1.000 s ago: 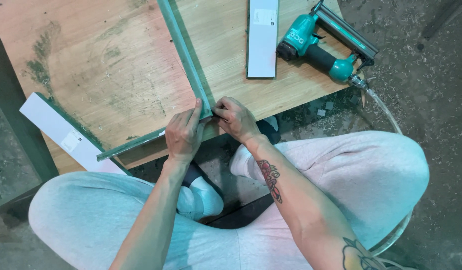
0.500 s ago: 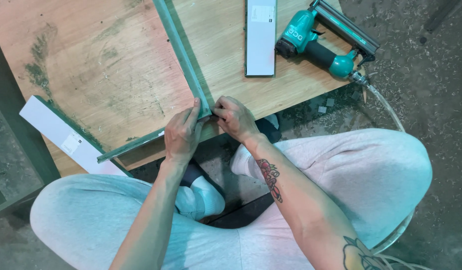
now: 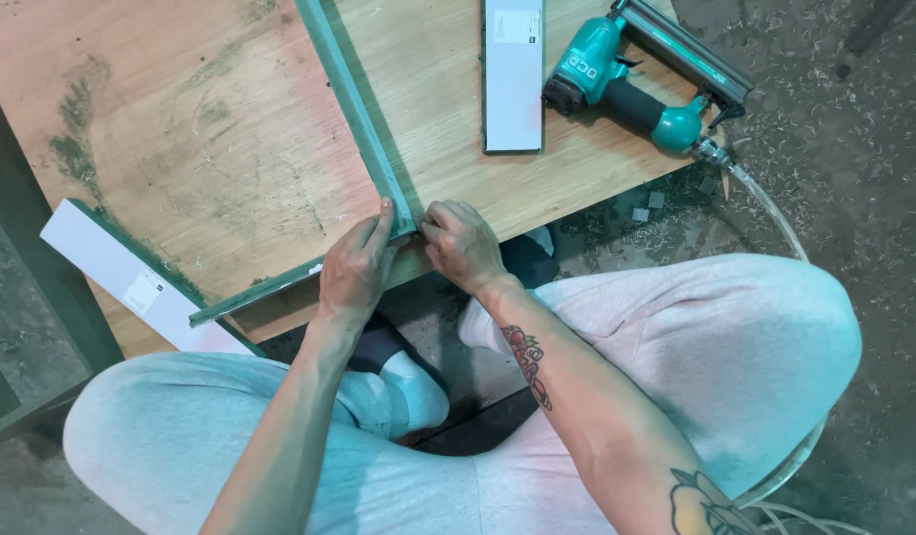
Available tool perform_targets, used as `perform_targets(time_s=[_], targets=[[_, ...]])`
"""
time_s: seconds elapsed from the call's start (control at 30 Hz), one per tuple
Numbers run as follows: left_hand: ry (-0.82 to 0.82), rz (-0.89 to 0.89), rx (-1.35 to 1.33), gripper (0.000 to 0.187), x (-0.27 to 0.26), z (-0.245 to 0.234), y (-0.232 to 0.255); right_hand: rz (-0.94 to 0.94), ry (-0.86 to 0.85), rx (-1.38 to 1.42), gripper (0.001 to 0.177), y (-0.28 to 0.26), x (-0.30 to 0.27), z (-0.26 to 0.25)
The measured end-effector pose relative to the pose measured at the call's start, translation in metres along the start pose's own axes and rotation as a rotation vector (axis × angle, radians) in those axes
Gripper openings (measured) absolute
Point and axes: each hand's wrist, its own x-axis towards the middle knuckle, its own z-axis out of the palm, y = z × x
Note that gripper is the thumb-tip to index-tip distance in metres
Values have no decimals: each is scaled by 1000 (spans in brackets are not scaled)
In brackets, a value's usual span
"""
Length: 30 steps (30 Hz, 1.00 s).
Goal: Assembling a wooden frame by aligning strips and fastening them with a pneumatic nail gun
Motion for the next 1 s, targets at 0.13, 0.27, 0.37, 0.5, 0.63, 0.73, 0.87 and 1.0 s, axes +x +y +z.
perform_targets(time_s=[0.13,0.27,0.37,0.5,0.63,0.73,0.87,1.0], targets=[[-12,-1,-29,51,3,-4,1,-20,17,8,11,-2,3,-4],[-9,-14,-48,50,2,-1,-1,-17,37,29,13,-4,6,-6],[-1,-8,-62,51,3,-2,0,-19,55,20,14,-6,6,-6],[5,-12,-72,49,6,-6,3,-26,43,-9,10,-8,7,-10],[10,-2,-79,50,3,-2,0,-25,53,8,11,-8,6,-7],[20,11,-47,50,5,-4,2,-9,45,-21,9,-11,9,-14],[27,11,-59,51,2,-2,0,-9,54,12,13,-11,8,-12],[26,10,-74,51,3,-2,0,64,143,125,18,-21,12,-23]])
